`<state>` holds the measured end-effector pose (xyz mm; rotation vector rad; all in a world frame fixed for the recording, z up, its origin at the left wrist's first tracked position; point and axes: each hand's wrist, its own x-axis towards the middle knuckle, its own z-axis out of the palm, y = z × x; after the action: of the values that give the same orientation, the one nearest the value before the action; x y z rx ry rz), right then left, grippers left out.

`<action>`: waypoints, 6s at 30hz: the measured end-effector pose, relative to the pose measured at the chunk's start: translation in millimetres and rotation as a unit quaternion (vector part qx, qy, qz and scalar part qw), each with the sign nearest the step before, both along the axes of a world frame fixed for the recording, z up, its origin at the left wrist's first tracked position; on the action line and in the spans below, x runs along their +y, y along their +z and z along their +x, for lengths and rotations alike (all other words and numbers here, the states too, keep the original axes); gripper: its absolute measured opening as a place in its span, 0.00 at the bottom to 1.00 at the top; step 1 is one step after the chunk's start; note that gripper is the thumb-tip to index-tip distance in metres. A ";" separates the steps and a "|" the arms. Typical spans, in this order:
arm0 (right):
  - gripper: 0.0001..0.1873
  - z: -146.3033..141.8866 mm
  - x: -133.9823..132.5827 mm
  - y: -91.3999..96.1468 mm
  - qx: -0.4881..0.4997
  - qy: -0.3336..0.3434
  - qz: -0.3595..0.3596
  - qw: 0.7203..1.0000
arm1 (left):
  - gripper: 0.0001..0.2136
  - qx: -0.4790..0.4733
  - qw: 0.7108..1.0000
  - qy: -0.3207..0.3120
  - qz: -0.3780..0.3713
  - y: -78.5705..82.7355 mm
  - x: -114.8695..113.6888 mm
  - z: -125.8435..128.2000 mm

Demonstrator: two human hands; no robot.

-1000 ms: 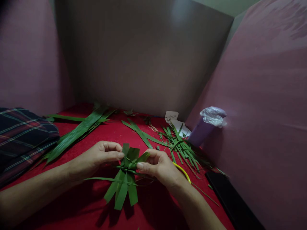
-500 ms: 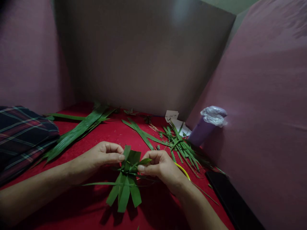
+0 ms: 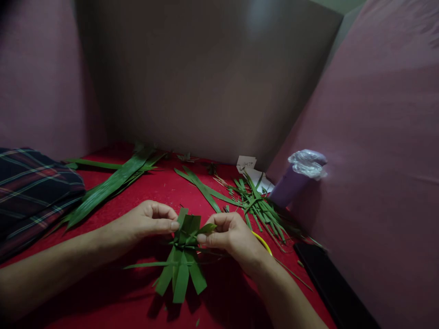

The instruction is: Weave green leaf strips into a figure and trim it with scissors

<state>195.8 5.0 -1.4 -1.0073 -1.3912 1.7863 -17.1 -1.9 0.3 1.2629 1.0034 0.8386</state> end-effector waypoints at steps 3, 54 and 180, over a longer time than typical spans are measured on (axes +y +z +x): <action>0.07 -0.4 0.5 -1.0 -0.001 0.000 -0.003 1.000 | 0.06 0.001 1.000 0.003 0.002 0.0 0.2 0.1; 0.12 -2.1 -0.4 0.5 -0.070 0.025 0.049 0.996 | 0.06 -0.025 0.999 0.014 0.016 -0.6 0.1 2.5; 0.16 -25.4 -6.5 -15.0 0.010 -0.086 0.106 0.991 | 0.06 -0.044 0.999 0.005 0.005 -8.4 0.6 9.0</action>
<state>170.5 -1.5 -16.4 -0.9634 -1.4029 1.4858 -8.0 -1.4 -8.0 1.2209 0.9373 0.8998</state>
